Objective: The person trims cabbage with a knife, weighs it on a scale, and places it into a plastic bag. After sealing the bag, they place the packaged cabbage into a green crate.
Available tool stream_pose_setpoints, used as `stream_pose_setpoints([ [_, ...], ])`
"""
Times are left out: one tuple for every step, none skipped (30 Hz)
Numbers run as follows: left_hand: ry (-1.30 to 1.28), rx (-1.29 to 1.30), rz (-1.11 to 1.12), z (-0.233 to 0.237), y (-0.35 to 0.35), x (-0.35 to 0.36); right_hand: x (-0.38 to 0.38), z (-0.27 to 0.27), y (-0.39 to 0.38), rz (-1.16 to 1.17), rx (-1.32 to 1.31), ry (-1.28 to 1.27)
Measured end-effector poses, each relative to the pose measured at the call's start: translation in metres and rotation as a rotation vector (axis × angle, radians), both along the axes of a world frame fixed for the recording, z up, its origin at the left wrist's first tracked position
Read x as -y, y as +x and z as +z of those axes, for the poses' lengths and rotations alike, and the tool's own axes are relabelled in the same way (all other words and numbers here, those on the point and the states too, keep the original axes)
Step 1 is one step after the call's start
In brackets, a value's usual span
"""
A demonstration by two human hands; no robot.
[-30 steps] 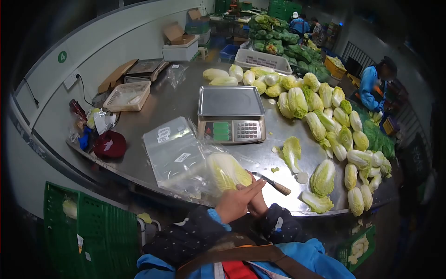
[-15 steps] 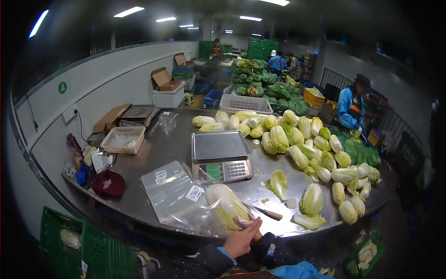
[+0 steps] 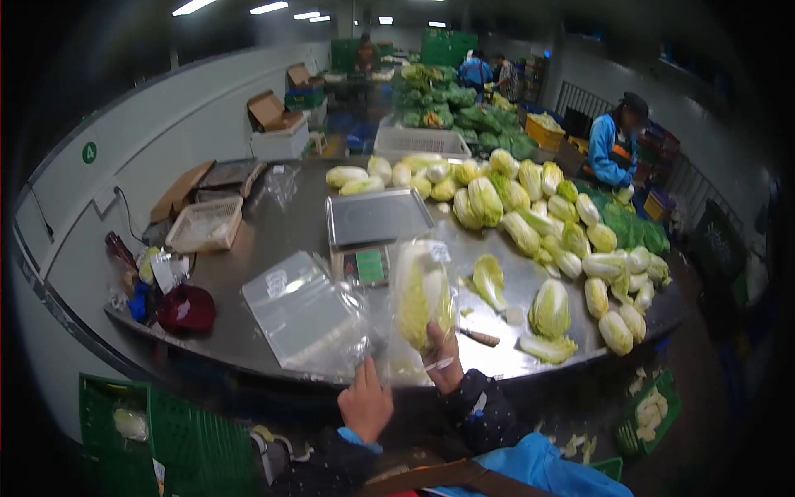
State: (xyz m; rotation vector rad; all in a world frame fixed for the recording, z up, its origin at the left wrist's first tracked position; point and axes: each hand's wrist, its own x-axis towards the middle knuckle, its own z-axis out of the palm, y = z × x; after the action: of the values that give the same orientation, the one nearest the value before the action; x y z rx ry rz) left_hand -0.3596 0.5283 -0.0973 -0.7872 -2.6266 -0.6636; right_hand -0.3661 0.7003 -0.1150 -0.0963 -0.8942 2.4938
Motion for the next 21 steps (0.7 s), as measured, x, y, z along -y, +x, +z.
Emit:
stream_pose_setpoints([
  [-0.172,0.204,-0.052,-0.02,-0.003,0.007,0.005,-0.004,0.003,-0.004,0.027,-0.012],
  [-0.11,0.265,-0.191,-0.044,-0.003,0.01,0.008,-0.008,0.002,-0.034,0.023,-0.054],
  [0.01,0.314,-0.325,-0.052,0.005,0.008,0.013,-0.01,0.0,-0.065,0.015,-0.096],
  [-0.015,0.383,-0.421,-0.057,0.02,0.006,0.019,-0.011,-0.003,-0.132,0.042,-0.074],
  [-0.042,0.451,-0.529,-0.06,0.034,0.004,0.02,-0.022,0.002,-0.151,0.049,-0.083],
  [0.0,0.47,-0.624,-0.069,0.043,0.006,0.018,-0.04,0.008,-0.175,0.243,0.177],
  [0.044,0.476,-0.728,-0.067,0.044,0.004,0.017,-0.033,0.011,-0.205,0.433,0.438],
  [-0.073,0.53,-0.724,-0.064,0.044,0.008,0.032,-0.031,0.009,-0.37,0.358,0.117],
  [-0.105,0.542,-0.675,-0.07,0.046,0.01,0.027,-0.062,0.004,-0.513,0.382,0.376],
  [-0.126,0.582,-0.573,-0.055,0.042,0.009,0.031,-0.067,0.007,-0.479,0.337,0.305],
  [-0.145,0.632,-0.462,-0.03,0.041,0.013,0.037,-0.071,0.011,-0.433,0.301,0.235],
  [0.085,0.718,-0.268,0.0,0.041,0.014,0.043,-0.082,0.012,-0.446,0.303,0.24],
  [-0.029,0.517,-0.404,-0.04,0.032,0.017,0.047,-0.091,0.009,-0.53,0.447,0.201],
  [0.011,0.377,-0.549,-0.051,0.039,0.016,0.048,-0.099,0.005,-0.608,0.582,0.159],
  [0.047,0.225,-0.69,-0.058,0.045,0.014,0.048,-0.104,0.003,-0.61,0.564,0.159],
  [0.119,0.311,-0.651,-0.068,0.051,0.013,0.046,-0.109,0.0,-0.609,0.684,0.209],
  [-0.035,0.315,-0.662,-0.064,0.044,0.014,0.045,-0.119,-0.002,-0.611,0.805,0.255],
  [0.163,0.756,-0.525,-0.048,0.043,0.015,0.038,-0.152,-0.002,-0.454,0.716,0.283],
  [0.36,1.196,-0.36,-0.032,0.046,0.018,0.032,-0.15,0.002,-0.468,0.704,0.279],
  [0.365,1.283,-0.317,-0.025,0.042,0.026,0.03,-0.145,0.013,-0.238,0.604,0.253],
  [0.371,1.371,-0.27,-0.022,0.036,0.032,0.028,-0.143,0.027,-0.009,0.502,0.229],
])
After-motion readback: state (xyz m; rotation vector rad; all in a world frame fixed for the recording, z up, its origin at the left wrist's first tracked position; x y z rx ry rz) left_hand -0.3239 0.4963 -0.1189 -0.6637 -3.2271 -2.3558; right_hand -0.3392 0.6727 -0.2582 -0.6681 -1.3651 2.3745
